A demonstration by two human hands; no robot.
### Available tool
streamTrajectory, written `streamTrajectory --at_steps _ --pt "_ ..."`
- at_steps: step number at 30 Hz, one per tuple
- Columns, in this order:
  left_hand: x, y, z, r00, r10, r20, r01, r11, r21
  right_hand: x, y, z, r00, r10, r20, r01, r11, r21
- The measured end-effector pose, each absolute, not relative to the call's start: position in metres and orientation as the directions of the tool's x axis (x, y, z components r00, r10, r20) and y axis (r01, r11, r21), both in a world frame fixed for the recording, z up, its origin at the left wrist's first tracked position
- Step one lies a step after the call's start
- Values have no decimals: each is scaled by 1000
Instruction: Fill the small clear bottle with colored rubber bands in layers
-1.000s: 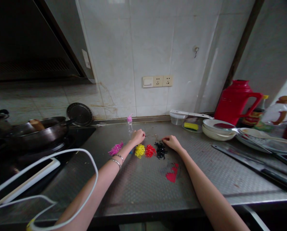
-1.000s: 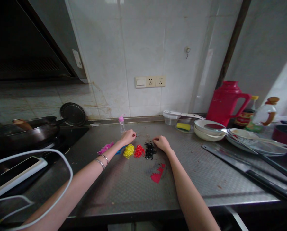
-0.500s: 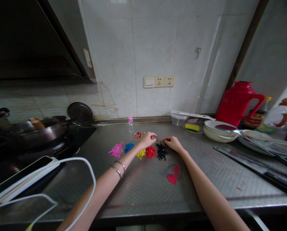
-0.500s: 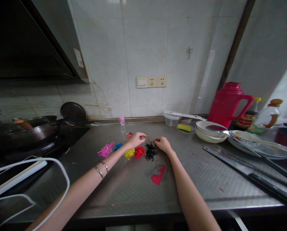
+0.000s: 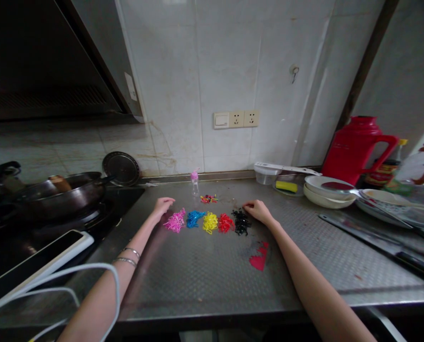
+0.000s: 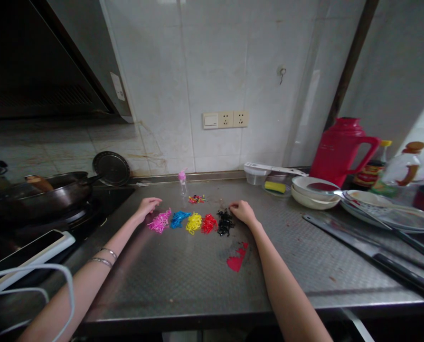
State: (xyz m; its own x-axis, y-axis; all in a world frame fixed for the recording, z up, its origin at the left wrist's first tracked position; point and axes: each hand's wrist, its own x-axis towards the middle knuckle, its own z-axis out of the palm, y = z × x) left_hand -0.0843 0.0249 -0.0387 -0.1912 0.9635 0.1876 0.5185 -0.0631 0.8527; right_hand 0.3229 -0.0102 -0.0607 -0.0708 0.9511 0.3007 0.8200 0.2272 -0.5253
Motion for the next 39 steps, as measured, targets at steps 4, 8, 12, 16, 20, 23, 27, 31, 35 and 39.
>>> streamTrajectory --at_steps 4,8,12,16,20,23,27,31,35,39 --pt "-91 24 -48 -200 970 136 445 -34 895 322 -11 -61 -66 947 314 832 226 -507" --pt "-85 25 -52 -210 960 187 481 -65 874 319 -14 -58 -75 942 326 827 241 -507" --pt "-83 24 -54 -200 954 223 518 -90 851 313 -20 -49 -66 926 371 820 263 -509" --pt "-83 23 -56 -185 948 258 551 -117 827 296 -19 -38 -78 891 447 829 307 -467" --pt "-83 22 -57 -184 944 273 562 -127 817 269 -6 -30 -231 879 418 829 402 -388" --pt "-83 22 -58 -173 941 289 573 -143 807 246 8 -30 -320 879 355 829 441 -345" --pt "-85 22 -60 -151 941 304 595 -160 788 219 25 -33 -323 893 314 854 418 -310" --pt "-86 23 -63 -158 934 319 608 -163 777 202 37 -38 -295 926 236 890 356 -284" --pt "-88 26 -66 -161 934 318 611 -159 775 197 43 -43 -292 930 224 890 350 -292" --pt "-90 29 -69 -154 930 334 629 -169 759 202 43 -44 -285 922 261 878 360 -315"
